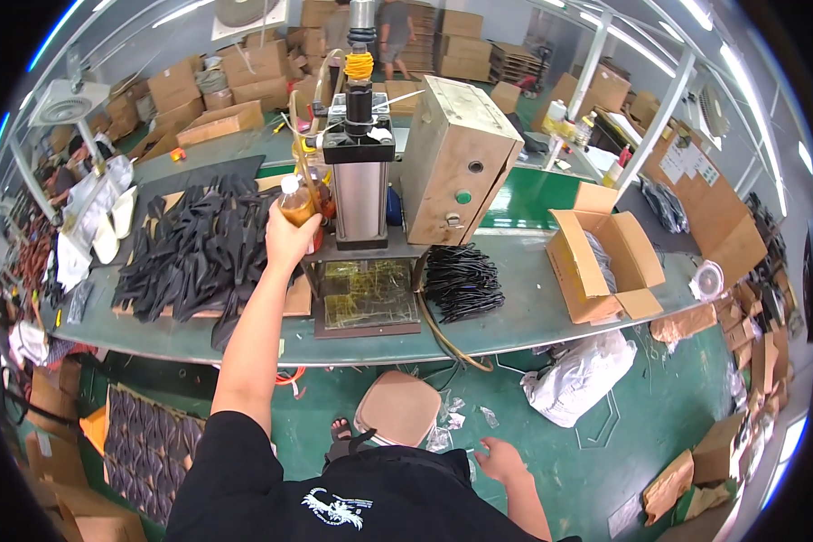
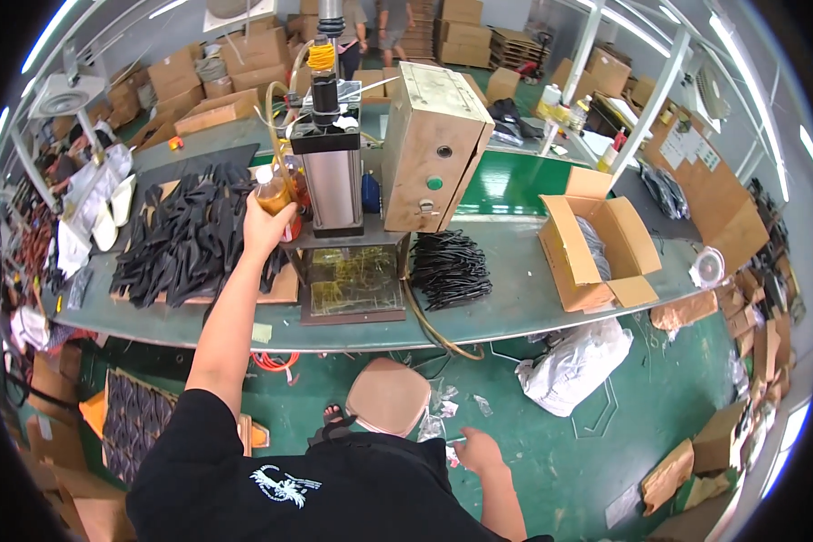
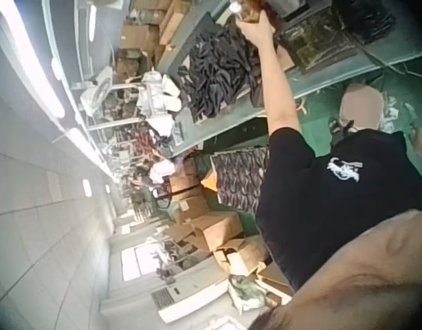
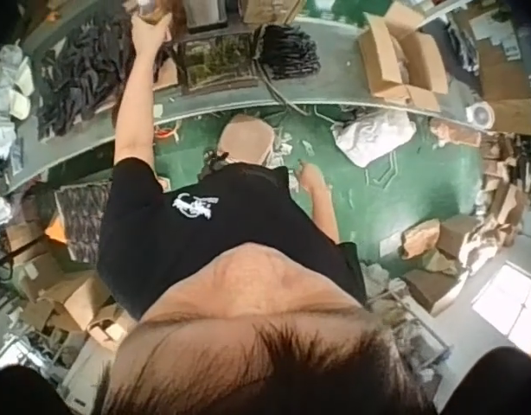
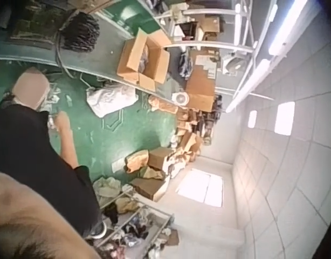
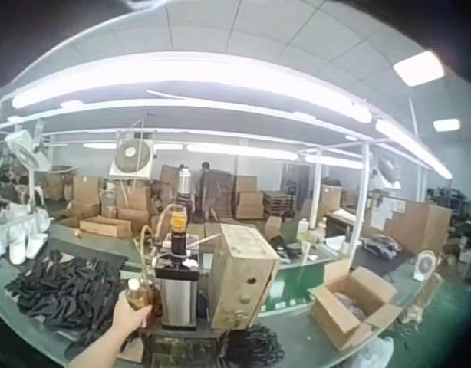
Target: Unpack bicycle saddles from a cardboard box using a utility knife and organize them on a workbench.
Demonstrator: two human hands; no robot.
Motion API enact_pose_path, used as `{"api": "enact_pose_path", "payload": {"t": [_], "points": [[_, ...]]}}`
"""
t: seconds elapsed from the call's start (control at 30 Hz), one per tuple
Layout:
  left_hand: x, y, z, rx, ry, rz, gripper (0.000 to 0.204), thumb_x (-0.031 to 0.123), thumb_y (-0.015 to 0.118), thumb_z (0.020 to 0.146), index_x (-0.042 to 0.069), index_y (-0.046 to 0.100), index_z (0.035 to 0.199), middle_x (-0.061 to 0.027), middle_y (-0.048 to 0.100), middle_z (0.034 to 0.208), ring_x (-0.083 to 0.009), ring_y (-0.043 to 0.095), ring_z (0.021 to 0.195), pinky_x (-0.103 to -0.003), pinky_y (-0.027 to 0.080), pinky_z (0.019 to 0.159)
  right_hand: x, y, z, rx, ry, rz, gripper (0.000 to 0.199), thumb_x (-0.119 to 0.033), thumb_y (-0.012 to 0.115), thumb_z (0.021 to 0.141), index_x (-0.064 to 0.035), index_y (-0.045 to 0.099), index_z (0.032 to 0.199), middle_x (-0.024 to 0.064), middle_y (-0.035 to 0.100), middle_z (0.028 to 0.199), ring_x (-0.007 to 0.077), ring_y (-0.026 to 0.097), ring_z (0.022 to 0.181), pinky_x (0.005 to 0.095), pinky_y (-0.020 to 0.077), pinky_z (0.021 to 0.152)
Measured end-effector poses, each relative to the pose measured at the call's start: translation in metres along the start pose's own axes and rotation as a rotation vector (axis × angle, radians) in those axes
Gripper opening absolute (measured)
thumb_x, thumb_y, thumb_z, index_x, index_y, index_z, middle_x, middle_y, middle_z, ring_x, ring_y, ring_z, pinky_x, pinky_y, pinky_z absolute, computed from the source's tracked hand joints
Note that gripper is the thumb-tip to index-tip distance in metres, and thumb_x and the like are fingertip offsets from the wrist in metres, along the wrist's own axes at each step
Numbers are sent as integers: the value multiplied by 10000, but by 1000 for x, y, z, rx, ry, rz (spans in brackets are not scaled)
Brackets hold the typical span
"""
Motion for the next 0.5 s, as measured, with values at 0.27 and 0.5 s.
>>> {"api": "enact_pose_path", "payload": {"t": [0.27,0.5], "points": [[47,-44,-104,-294,589,-225,681,180,892,652,32,578,1237,-157,603,1101,-330,610,1029,-407,487,945,-203,-87,21,363,-320,204,385,-255,716,918,-44,668,1236,192,709,1181,366,696,1060,419,569,893],[92,-42,-190,-722,638,-409,761,255,893,581,33,600,1247,-145,595,1043,-358,590,965,-449,503,849,-325,-165,1,653,-645,111,312,-292,787,879,-83,711,1098,66,631,790,225,640,627,326,516,560]]}}
Point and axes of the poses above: each hand's wrist, its own z-axis towards the middle knuckle, its own y-axis out of the palm, x = y × z, the point moved 3 cm from there along z, towards the middle knuckle
